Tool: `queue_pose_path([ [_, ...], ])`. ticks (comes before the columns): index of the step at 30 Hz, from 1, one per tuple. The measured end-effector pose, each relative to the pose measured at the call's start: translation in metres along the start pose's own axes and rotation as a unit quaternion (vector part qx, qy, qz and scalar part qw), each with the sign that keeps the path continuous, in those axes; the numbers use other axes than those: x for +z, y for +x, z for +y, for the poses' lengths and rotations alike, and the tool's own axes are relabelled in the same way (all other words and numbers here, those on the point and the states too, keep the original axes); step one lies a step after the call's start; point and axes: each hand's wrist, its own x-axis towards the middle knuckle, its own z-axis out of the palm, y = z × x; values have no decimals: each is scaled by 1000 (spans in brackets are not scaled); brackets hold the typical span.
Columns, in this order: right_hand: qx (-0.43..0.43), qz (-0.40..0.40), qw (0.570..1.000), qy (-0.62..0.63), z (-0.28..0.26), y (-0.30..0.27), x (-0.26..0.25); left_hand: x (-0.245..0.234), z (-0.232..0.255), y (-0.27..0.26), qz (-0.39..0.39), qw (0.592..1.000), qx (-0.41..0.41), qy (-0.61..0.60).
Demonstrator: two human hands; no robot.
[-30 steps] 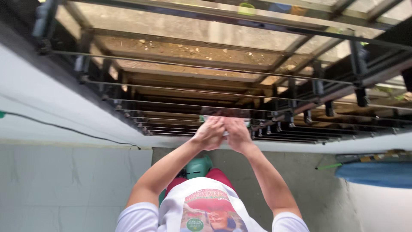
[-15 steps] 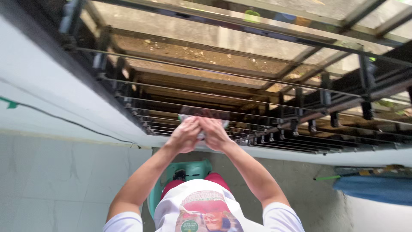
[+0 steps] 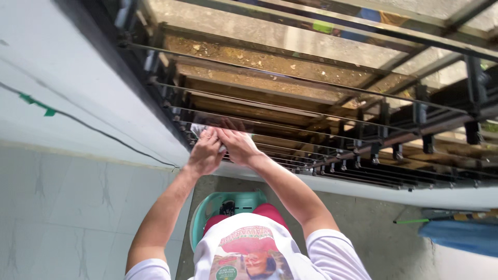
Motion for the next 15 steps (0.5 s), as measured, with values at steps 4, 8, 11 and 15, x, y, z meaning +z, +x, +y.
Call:
queue_pose_path([
  [4, 62, 57, 994, -72, 51, -95, -19, 40, 74, 49, -98, 994, 46, -36],
  [8, 158, 102, 975, -120, 96, -203, -56, 88, 159, 113, -159, 974, 137, -79],
  [11, 193, 134, 962, -137, 113, -251, -76, 110, 209, 144, -170, 962, 194, -86],
  [15, 192, 170, 953, -163, 111, -249, -74, 107, 210, 145, -131, 965, 195, -112],
])
